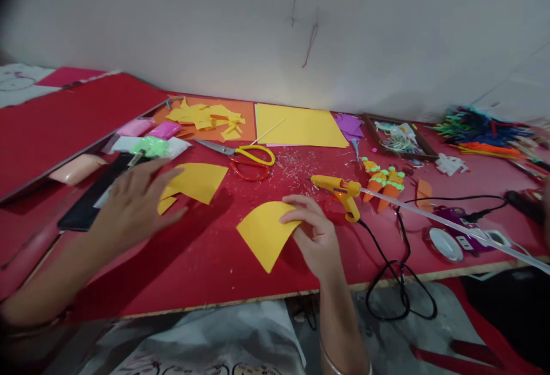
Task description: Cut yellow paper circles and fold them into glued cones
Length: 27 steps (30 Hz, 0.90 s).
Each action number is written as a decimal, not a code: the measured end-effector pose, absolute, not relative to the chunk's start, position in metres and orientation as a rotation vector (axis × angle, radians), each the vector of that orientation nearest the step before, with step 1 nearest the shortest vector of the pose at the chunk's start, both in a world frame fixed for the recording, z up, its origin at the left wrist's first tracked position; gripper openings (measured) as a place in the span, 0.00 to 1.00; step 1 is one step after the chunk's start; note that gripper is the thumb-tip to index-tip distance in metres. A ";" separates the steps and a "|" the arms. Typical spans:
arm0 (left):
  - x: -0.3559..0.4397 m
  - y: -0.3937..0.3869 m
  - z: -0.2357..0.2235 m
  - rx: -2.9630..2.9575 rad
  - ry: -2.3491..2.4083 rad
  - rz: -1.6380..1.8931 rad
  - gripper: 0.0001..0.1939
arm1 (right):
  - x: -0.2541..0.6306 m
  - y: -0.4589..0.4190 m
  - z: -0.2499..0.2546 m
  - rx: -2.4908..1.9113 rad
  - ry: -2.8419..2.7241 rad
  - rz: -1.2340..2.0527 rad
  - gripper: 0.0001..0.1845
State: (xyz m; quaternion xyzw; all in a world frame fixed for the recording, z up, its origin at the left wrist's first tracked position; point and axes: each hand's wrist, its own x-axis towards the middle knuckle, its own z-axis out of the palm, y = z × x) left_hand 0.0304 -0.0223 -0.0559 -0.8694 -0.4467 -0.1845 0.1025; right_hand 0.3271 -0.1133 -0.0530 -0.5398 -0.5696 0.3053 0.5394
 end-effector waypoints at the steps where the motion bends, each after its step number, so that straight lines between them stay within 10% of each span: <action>1: 0.038 -0.028 -0.059 -2.626 -1.215 -0.530 0.32 | 0.324 -0.114 -0.054 -1.249 -1.354 0.796 0.05; 13: 0.091 -0.061 -0.055 -2.929 -0.421 -0.849 0.20 | 0.296 -0.116 -0.069 -0.986 -1.020 1.221 0.04; 27: 0.072 -0.045 -0.077 -2.998 -0.400 -0.182 0.14 | 0.307 -0.128 -0.066 -1.493 -1.813 0.367 0.10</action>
